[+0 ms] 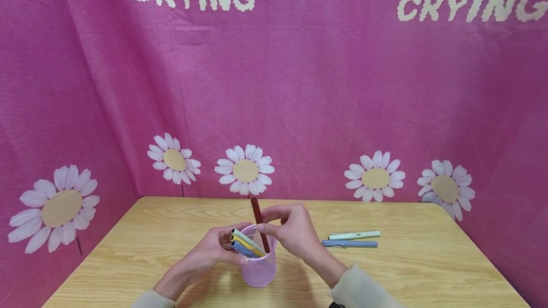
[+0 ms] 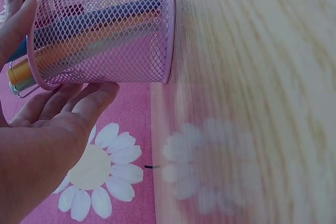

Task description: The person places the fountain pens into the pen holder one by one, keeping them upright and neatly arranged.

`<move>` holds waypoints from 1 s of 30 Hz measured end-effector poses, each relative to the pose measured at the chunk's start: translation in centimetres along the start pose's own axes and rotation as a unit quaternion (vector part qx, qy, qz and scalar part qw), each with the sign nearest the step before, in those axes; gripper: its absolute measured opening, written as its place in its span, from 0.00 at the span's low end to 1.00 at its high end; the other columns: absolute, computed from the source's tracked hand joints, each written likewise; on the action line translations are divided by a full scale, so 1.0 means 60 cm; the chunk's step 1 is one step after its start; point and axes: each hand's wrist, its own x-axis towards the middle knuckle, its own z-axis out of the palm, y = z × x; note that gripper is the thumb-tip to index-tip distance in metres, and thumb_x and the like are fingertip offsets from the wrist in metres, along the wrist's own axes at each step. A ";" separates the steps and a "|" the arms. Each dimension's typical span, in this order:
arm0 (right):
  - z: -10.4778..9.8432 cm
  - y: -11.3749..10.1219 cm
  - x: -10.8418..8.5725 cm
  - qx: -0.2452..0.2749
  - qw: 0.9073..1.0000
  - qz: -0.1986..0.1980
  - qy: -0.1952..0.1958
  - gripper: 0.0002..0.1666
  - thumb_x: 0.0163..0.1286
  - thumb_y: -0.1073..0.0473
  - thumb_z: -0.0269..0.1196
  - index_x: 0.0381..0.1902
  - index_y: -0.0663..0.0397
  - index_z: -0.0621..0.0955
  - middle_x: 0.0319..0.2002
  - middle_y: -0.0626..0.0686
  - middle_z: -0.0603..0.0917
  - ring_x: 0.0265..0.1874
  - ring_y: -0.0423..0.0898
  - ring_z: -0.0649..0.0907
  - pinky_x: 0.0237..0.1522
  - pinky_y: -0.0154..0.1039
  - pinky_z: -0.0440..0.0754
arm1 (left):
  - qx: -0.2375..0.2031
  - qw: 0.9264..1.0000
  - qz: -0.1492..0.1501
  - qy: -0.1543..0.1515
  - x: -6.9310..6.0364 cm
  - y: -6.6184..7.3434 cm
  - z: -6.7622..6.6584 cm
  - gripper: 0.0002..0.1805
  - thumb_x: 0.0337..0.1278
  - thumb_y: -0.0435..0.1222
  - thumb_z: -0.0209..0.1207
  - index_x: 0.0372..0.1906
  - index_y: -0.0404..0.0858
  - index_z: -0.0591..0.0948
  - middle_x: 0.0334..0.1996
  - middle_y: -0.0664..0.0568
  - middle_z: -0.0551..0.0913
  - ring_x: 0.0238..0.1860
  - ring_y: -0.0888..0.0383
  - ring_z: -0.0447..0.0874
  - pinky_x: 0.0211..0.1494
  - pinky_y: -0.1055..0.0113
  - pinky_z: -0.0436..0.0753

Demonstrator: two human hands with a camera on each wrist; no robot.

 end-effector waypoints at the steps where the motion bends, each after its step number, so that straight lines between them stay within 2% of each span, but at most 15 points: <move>1: 0.000 0.001 -0.001 -0.001 1.000 0.001 -0.001 0.11 0.60 0.62 0.80 0.41 0.55 0.93 0.39 0.49 0.92 0.40 0.45 0.82 0.39 0.38 0.74 | 0.000 1.000 0.000 0.000 0.000 0.000 0.000 0.44 0.53 0.27 0.75 0.75 0.26 0.69 0.60 0.33 0.83 0.55 0.48 0.86 0.58 0.62 0.83; 13: 0.002 0.018 -0.007 -0.003 1.000 -0.009 -0.003 0.10 0.59 0.63 0.80 0.40 0.54 0.93 0.38 0.49 0.92 0.36 0.44 0.80 0.35 0.35 0.72 | 0.017 1.000 -0.004 0.008 0.000 0.001 0.001 0.43 0.53 0.28 0.76 0.75 0.27 0.71 0.60 0.35 0.84 0.55 0.50 0.85 0.58 0.63 0.83; 17: 0.004 0.022 -0.009 0.001 1.000 -0.005 0.001 0.10 0.59 0.63 0.80 0.39 0.55 0.93 0.39 0.49 0.92 0.36 0.44 0.80 0.35 0.35 0.72 | 0.012 1.000 -0.005 0.010 -0.001 0.001 0.001 0.44 0.53 0.28 0.76 0.75 0.27 0.70 0.60 0.35 0.84 0.55 0.50 0.85 0.58 0.63 0.83; 23: 0.007 0.026 -0.010 -0.003 1.000 -0.007 0.002 0.09 0.58 0.64 0.80 0.38 0.54 0.93 0.38 0.49 0.92 0.31 0.43 0.78 0.31 0.34 0.70 | 0.007 1.000 -0.008 0.010 -0.001 0.001 0.001 0.45 0.52 0.28 0.77 0.76 0.27 0.69 0.60 0.35 0.84 0.55 0.50 0.85 0.57 0.63 0.83; 30: 0.008 0.032 -0.013 -0.001 1.000 0.008 0.003 0.09 0.59 0.64 0.80 0.38 0.54 0.93 0.37 0.49 0.92 0.37 0.45 0.81 0.35 0.35 0.72 | 0.016 1.000 -0.009 0.014 0.000 0.002 0.002 0.44 0.53 0.28 0.76 0.76 0.28 0.70 0.60 0.37 0.84 0.54 0.51 0.85 0.57 0.63 0.83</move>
